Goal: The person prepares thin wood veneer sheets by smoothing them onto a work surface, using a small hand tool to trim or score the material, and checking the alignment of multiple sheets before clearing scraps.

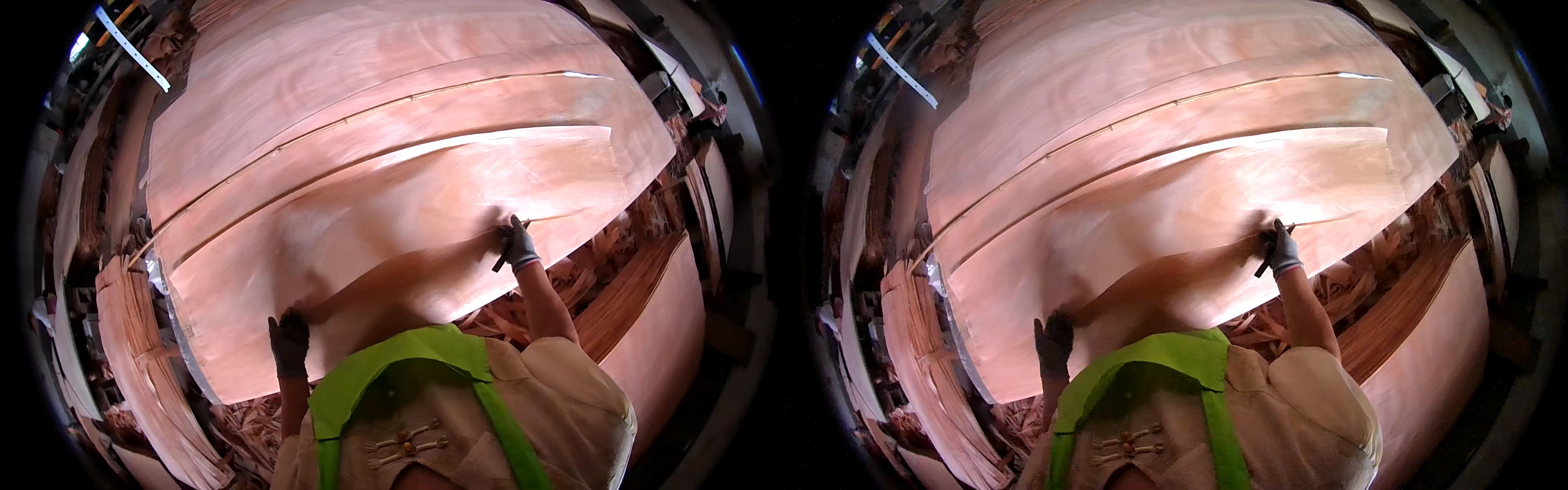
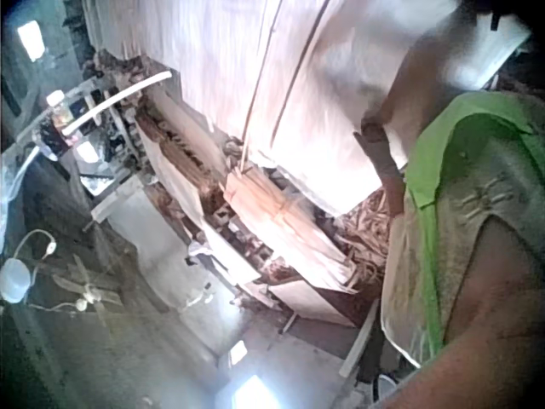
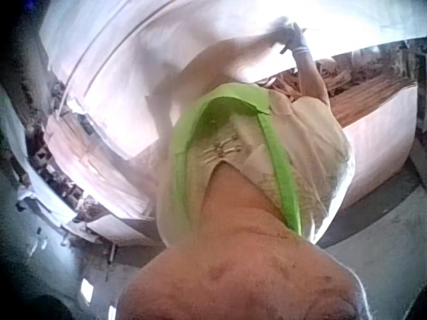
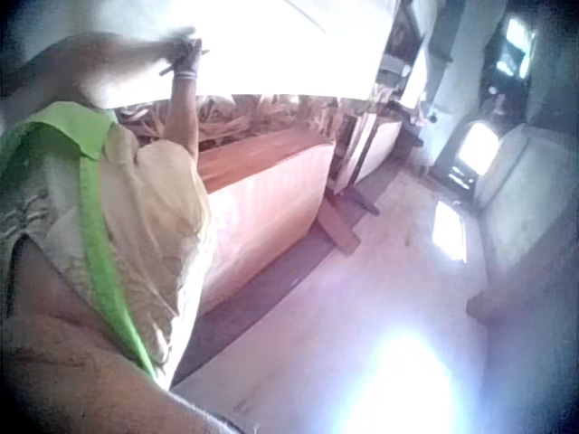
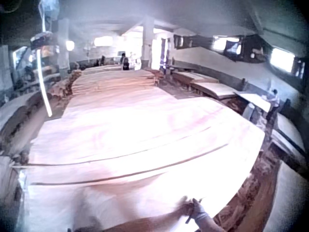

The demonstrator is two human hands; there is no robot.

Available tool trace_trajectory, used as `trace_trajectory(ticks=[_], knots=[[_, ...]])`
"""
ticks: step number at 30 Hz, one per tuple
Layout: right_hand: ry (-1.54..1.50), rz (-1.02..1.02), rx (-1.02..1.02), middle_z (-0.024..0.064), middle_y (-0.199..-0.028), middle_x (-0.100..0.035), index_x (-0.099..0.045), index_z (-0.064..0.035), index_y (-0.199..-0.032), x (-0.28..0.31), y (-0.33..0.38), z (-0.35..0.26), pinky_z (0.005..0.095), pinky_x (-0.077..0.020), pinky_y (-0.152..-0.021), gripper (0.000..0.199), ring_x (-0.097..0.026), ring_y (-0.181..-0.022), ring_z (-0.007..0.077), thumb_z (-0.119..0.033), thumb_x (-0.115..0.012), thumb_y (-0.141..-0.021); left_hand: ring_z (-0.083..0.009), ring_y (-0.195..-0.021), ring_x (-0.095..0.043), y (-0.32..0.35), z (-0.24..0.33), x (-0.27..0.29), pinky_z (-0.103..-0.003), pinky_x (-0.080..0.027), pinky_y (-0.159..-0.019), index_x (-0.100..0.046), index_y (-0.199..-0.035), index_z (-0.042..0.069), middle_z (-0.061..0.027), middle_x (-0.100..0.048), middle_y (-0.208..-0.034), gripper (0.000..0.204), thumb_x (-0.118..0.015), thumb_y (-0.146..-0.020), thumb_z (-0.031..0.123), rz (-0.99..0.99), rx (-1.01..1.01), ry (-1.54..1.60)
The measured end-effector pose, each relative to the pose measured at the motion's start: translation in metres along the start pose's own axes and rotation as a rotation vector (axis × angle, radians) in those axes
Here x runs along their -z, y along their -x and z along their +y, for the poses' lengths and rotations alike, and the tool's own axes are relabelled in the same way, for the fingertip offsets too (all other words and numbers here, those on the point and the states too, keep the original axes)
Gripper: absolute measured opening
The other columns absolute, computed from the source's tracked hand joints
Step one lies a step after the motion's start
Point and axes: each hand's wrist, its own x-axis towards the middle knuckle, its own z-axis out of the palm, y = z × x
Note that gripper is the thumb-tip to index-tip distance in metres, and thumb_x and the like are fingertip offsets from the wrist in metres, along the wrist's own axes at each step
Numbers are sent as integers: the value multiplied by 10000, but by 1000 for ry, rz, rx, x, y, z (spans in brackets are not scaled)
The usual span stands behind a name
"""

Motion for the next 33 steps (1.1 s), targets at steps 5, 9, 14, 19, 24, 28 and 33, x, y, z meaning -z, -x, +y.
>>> trace_trajectory(ticks=[5,9,14,19,24,28,33], knots=[[258,112,120,2,-518,-488,-535,-116,-677,-15,-22,-9,252,-308,-317,182,-399,-347,115,-230,-615,-794,-255,-802,-623,-11,3,26,-374,-513,-744,-628,-861,81,-87,-656,-833,421,-447,-896,460,-118,200,-108],[328,136,282,5,-489,-461,-515,-129,-617,-20,-24,-18,250,-293,-316,184,-380,-333,118,-212,-591,-763,-252,-864,-592,7,-52,0,-369,-485,-739,-580,-923,80,-84,-628,-910,495,-433,-870,550,-137,230,-532],[227,120,195,11,-498,-467,-495,-147,-612,-9,-4,-42,263,-287,-313,238,-370,-331,121,-278,-587,-787,-178,-803,-601,-30,-59,-6,-336,-494,-741,-577,-887,59,-62,-632,-848,477,-451,-878,519,-279,158,-140],[260,-112,-81,58,-600,-578,-588,-97,-707,-13,45,8,273,-300,-326,399,-396,-356,149,-479,-565,-817,-168,-776,-605,-92,-16,60,-317,-501,-752,-593,-919,63,-54,-641,-846,398,-448,-910,434,-408,-375,-562],[96,-131,-30,90,-676,-626,-624,-40,-763,-33,67,39,274,-326,-346,406,-434,-381,153,-442,-607,-813,-191,-835,-595,-17,-42,-62,-303,-501,-707,-593,-1010,60,-65,-631,-923,337,-458,-922,356,-77,-1,-264],[5,8,28,54,-598,-567,-594,-44,-754,-50,39,30,271,-350,-363,220,-461,-403,142,-252,-653,-795,-173,-796,-598,-56,-2,-16,-293,-498,-668,-603,-931,77,-61,-634,-865,273,-477,-913,319,-96,-42,-481],[20,95,184,66,-601,-585,-593,-41,-740,-20,13,13,277,-364,-373,148,-464,-398,149,-183,-619,-773,-164,-644,-599,-14,-22,-45,-283,-502,-586,-597,-820,105,-52,-620,-698,227,-500,-896,296,63,-137,-472]])
